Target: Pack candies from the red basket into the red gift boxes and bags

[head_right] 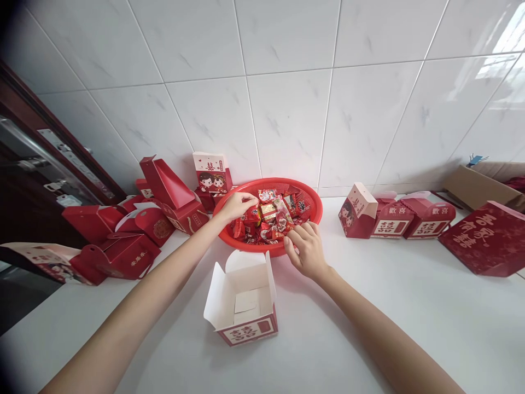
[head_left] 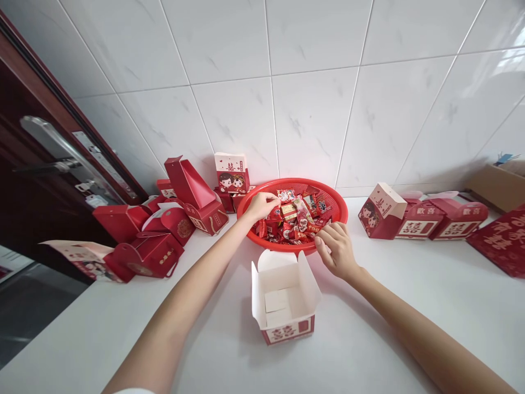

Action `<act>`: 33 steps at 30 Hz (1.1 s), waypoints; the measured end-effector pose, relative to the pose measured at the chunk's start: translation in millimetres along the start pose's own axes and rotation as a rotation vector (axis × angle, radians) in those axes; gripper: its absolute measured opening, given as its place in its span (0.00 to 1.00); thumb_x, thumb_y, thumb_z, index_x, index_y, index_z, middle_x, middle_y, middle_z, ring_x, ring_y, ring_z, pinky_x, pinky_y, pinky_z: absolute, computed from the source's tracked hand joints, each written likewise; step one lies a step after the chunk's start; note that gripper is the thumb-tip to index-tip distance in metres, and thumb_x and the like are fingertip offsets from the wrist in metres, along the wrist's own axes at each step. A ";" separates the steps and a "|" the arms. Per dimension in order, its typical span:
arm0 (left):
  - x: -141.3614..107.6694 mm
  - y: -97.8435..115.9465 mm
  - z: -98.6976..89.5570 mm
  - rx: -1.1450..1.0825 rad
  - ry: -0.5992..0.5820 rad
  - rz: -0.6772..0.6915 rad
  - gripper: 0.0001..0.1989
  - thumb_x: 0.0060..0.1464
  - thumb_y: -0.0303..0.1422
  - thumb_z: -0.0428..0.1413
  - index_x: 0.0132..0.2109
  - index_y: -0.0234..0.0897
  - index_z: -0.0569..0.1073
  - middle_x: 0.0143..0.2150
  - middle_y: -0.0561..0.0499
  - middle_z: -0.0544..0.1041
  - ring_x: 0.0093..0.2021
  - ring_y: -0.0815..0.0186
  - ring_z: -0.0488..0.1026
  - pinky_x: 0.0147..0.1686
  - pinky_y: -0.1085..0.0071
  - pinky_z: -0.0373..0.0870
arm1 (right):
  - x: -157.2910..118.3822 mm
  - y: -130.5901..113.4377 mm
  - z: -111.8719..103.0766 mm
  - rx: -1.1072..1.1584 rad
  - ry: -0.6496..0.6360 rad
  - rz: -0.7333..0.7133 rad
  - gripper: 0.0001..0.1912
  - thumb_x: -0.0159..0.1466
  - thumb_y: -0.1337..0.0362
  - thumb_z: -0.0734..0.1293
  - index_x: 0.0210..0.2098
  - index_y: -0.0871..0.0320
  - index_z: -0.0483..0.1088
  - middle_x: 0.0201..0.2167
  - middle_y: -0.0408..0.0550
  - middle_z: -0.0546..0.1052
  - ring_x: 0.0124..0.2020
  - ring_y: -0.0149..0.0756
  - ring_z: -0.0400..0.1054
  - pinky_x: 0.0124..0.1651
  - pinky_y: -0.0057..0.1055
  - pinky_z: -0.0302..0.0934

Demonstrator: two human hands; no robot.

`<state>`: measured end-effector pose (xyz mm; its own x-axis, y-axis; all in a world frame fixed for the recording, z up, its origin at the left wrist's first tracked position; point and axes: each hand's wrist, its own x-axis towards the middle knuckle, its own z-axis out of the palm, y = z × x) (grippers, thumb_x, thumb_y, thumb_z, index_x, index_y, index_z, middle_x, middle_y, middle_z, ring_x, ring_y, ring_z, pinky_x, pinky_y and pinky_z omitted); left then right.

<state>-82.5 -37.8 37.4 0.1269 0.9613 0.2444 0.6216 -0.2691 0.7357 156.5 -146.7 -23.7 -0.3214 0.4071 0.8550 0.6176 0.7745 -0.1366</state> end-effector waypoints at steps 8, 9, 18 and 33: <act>2.6 -4.3 2.7 -0.036 -0.022 0.019 0.08 0.49 0.35 0.56 0.26 0.38 0.75 0.30 0.50 0.81 0.32 0.64 0.75 0.35 0.70 0.68 | 0.9 -0.3 0.2 -0.004 0.005 -0.004 0.14 0.71 0.70 0.57 0.28 0.54 0.59 0.23 0.43 0.64 0.29 0.37 0.54 0.39 0.37 0.53; 2.6 -4.5 2.9 -0.038 -0.026 0.017 0.08 0.49 0.35 0.56 0.26 0.38 0.75 0.30 0.50 0.81 0.32 0.64 0.75 0.35 0.70 0.68 | 0.7 -0.2 0.3 -0.003 0.006 -0.002 0.14 0.71 0.70 0.58 0.28 0.54 0.59 0.23 0.43 0.64 0.29 0.37 0.54 0.38 0.37 0.53; 1.9 -4.7 4.1 -0.041 -0.084 -0.015 0.08 0.46 0.37 0.59 0.27 0.37 0.76 0.29 0.49 0.81 0.31 0.63 0.76 0.31 0.71 0.68 | -0.4 0.0 0.3 -0.005 0.002 0.008 0.14 0.71 0.70 0.57 0.28 0.54 0.60 0.23 0.43 0.65 0.28 0.38 0.55 0.39 0.37 0.53; 9.0 31.2 11.0 -0.027 -0.207 0.021 0.04 0.48 0.31 0.57 0.29 0.36 0.75 0.28 0.53 0.78 0.29 0.66 0.73 0.31 0.72 0.68 | 2.2 -1.7 -1.1 0.031 -0.020 0.076 0.13 0.72 0.67 0.57 0.30 0.54 0.62 0.24 0.44 0.69 0.29 0.38 0.60 0.39 0.38 0.56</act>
<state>-53.5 -36.9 55.6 0.2976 0.9462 0.1272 0.5966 -0.2884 0.7489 155.6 -147.7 -21.1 -0.2895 0.4746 0.8312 0.6180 0.7559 -0.2163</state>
